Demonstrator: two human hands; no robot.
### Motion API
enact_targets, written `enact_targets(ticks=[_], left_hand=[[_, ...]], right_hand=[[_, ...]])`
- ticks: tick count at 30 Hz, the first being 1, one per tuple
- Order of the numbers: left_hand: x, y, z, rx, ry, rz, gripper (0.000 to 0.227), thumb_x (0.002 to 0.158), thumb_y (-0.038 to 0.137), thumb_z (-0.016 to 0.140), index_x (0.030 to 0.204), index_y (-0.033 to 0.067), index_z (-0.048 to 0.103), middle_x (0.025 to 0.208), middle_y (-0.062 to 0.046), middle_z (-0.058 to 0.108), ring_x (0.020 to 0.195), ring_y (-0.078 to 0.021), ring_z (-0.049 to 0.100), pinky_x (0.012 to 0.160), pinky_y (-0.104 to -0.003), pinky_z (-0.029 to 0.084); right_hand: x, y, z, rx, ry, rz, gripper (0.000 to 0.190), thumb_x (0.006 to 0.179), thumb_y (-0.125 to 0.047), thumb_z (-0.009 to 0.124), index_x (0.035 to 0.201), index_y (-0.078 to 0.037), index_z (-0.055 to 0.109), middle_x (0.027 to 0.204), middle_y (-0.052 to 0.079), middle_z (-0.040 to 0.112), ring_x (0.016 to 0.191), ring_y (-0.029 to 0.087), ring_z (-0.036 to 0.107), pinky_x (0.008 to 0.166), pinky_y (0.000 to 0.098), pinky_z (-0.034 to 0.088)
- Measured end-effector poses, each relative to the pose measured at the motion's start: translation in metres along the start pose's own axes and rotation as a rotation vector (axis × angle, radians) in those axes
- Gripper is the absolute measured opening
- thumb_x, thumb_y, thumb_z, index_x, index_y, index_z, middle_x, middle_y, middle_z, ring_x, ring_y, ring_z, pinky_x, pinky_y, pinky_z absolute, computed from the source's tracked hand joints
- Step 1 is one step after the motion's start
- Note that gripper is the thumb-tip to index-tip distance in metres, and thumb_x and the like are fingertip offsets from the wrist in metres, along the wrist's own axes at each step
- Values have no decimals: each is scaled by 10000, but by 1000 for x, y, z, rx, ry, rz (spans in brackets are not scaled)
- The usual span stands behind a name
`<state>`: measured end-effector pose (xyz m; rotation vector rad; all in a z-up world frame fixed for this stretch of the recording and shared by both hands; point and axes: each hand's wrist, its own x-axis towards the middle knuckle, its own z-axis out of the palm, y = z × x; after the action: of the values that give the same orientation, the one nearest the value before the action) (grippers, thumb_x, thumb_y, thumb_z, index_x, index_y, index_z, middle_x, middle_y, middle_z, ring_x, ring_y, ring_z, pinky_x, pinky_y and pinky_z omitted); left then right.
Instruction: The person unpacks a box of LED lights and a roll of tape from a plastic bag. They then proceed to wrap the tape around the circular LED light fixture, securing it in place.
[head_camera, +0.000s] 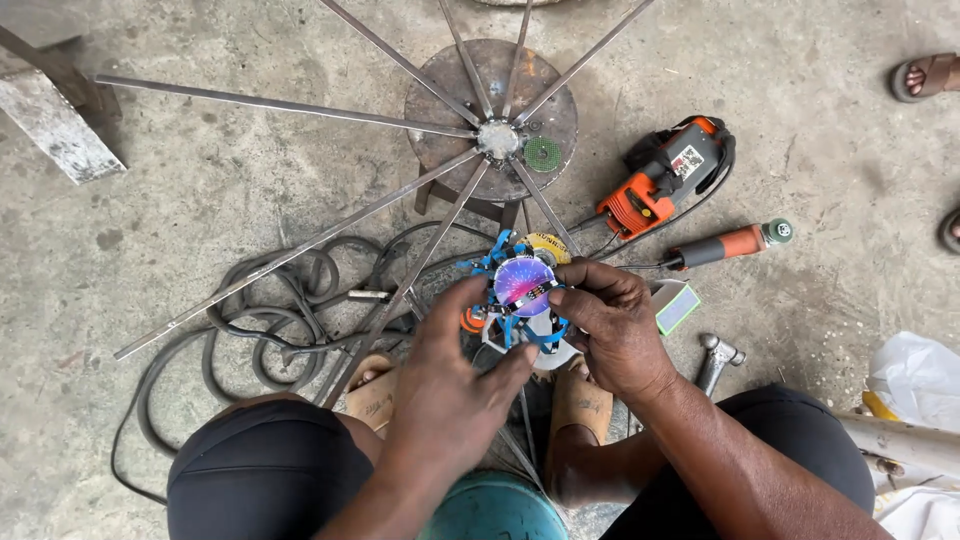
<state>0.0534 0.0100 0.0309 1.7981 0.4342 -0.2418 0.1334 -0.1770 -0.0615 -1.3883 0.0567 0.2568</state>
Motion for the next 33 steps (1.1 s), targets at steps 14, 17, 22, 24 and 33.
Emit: enact_targets(ticks=[14,17,22,24,33], left_hand=[[44,-8,-28,729,95,764,481,835,159,788,1297,126,655,919,-89,808,857,-277,751,1014,-521,461],[65,26,-41,839,-42,919,395,852,76,776,1228,90,655,1006,-92,811,955,-286,748,1076,-515,411],[115,45,-15,864,-305,730,580,818,-59,609,1326,213,671,1240,-31,705,1242,-284,551,1173,-632,212],[113,43,-17,874,-355,653,688,805,-92,556,1403,241,631,1404,-25,615,1400,-292,424,1215,-708,121],[57,20,-50,150,-183,-151,269,986,386,684,882,150,759,772,17,695,743,-95,656,707,-253,562]], right_hand=[[19,-18,-26,-593,-205,66,82,807,-42,781,883,-36,809,673,-29,620,619,42,478,550,254,394],[9,-24,-12,-451,-367,207,43,829,-42,767,789,-26,771,660,-14,614,626,73,518,577,271,409],[0,7,-7,-116,-191,525,194,745,13,806,934,46,784,603,60,630,458,109,513,347,223,292],[-2,8,-4,-96,-162,575,205,748,3,793,951,29,778,617,45,629,454,94,518,299,203,251],[3,-6,-5,132,-52,447,111,794,48,721,734,-16,652,576,18,473,440,85,336,291,224,186]])
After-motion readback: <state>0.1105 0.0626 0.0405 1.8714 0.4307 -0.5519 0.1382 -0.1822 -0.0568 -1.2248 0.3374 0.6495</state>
